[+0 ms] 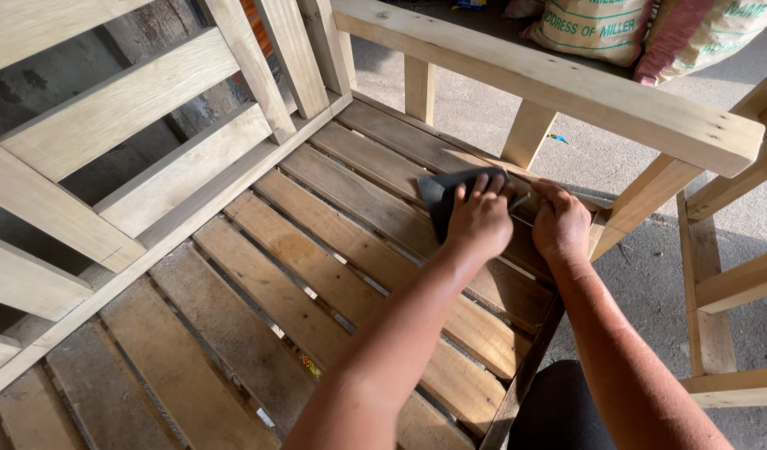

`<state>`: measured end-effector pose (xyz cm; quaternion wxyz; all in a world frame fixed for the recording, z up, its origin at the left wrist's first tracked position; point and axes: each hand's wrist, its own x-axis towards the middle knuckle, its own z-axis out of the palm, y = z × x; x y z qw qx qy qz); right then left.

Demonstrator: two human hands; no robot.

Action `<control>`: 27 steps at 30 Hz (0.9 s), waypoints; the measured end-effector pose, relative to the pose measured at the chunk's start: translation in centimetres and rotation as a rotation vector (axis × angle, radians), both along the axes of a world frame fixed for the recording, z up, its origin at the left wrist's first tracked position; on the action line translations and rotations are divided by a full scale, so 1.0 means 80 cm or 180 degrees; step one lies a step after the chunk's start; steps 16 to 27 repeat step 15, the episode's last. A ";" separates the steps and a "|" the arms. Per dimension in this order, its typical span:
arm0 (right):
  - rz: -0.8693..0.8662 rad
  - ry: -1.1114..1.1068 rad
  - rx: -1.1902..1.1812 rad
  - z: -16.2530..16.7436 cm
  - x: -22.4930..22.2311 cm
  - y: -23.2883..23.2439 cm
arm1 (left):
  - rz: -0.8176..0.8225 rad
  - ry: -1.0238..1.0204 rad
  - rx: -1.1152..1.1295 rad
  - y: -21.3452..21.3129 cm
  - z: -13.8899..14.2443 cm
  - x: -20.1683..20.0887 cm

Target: The person sands the surface of a wooden pallet structure using a sanding block. They move the sanding block back and forth across the slats, occasionally pausing to adjust grip or position. A chicken briefly enters the scene and the person reaches toward it before resuming sanding.

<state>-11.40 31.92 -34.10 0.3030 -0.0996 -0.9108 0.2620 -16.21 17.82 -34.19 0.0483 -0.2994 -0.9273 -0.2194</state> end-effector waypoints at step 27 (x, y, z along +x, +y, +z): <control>0.0667 -0.0181 -0.2358 0.010 0.003 0.021 | -0.0521 -0.0020 0.0057 -0.023 -0.023 0.051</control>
